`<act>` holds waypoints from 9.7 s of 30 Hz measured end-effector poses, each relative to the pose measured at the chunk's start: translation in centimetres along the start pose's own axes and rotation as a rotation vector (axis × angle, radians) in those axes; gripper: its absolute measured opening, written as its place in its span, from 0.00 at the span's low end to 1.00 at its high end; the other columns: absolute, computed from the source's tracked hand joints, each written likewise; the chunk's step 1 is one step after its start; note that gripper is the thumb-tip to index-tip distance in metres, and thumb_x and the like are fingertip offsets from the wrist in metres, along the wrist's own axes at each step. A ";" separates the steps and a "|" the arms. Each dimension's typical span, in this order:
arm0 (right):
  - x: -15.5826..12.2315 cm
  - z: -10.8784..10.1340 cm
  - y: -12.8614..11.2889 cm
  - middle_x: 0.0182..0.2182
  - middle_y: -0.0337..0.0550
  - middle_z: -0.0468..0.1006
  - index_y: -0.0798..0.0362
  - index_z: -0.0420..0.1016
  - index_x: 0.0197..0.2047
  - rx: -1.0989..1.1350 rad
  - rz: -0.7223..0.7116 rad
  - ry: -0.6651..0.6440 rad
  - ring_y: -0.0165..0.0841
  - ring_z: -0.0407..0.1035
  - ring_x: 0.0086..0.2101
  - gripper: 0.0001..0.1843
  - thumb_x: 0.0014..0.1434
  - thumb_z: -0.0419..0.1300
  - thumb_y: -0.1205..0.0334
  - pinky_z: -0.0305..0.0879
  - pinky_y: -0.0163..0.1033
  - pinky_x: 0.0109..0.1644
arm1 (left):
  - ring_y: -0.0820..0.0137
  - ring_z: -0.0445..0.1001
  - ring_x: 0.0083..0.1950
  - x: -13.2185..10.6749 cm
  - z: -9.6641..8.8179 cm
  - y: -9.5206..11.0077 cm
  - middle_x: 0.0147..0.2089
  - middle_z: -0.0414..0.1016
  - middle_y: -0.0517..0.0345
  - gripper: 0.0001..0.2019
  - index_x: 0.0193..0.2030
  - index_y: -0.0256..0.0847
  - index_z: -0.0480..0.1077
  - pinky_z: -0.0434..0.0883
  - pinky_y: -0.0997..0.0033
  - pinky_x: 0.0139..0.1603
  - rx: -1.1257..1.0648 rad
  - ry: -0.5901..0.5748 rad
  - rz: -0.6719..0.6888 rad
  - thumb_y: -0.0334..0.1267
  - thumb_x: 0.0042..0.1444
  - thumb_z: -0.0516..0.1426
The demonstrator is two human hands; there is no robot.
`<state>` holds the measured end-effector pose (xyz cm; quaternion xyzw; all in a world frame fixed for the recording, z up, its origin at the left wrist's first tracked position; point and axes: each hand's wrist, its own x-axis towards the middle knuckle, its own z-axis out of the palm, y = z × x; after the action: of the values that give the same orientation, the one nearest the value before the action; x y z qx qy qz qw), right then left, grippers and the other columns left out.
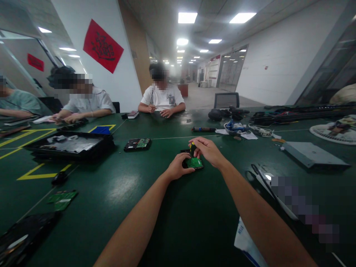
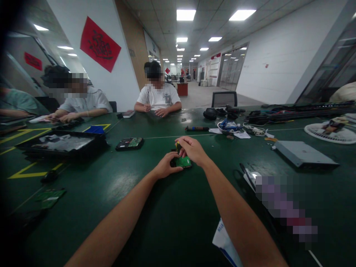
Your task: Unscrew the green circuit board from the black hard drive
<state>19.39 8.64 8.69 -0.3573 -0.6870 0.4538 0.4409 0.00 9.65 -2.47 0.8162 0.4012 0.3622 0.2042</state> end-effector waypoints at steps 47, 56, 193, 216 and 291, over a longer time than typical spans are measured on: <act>0.2 -0.3 0.6 0.39 0.41 0.80 0.50 0.74 0.39 -0.007 -0.019 0.078 0.23 0.63 0.21 0.13 0.62 0.60 0.48 0.57 0.32 0.21 | 0.55 0.66 0.66 0.0 -0.1 0.1 0.62 0.70 0.50 0.26 0.51 0.44 0.72 0.64 0.50 0.68 -0.002 -0.004 -0.018 0.46 0.46 0.71; 0.3 -0.4 0.5 0.26 0.36 0.72 0.49 0.77 0.43 -0.032 -0.024 0.085 0.27 0.65 0.25 0.12 0.61 0.60 0.51 0.58 0.31 0.23 | 0.54 0.65 0.67 -0.1 -0.2 0.1 0.63 0.69 0.50 0.28 0.55 0.45 0.71 0.63 0.49 0.68 0.002 -0.006 -0.018 0.47 0.47 0.71; 0.2 -1.0 -0.1 0.34 0.41 0.79 0.49 0.77 0.41 -0.175 -0.033 0.082 0.30 0.71 0.29 0.09 0.62 0.60 0.55 0.67 0.35 0.30 | 0.54 0.65 0.67 0.0 -0.3 -0.2 0.63 0.69 0.49 0.29 0.55 0.45 0.71 0.64 0.49 0.68 0.003 -0.022 -0.021 0.49 0.47 0.71; 0.1 -0.9 -0.1 0.38 0.43 0.81 0.51 0.72 0.38 -0.076 0.021 0.039 0.24 0.66 0.20 0.10 0.63 0.59 0.52 0.56 0.33 0.20 | 0.54 0.66 0.66 0.0 -0.3 -0.4 0.61 0.70 0.49 0.30 0.55 0.45 0.70 0.64 0.50 0.68 0.022 -0.038 0.000 0.51 0.47 0.70; 0.4 0.0 0.7 0.36 0.41 0.79 0.48 0.76 0.45 -0.222 -0.136 0.126 0.32 0.73 0.34 0.14 0.64 0.58 0.48 0.71 0.38 0.37 | 0.52 0.65 0.66 0.1 -0.1 -0.5 0.62 0.70 0.49 0.29 0.55 0.46 0.70 0.64 0.46 0.67 0.022 -0.031 -0.007 0.48 0.47 0.71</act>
<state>19.33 9.28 8.15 -0.3845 -0.7266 0.3205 0.4707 -0.26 10.00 -2.66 0.8226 0.4047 0.3443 0.2026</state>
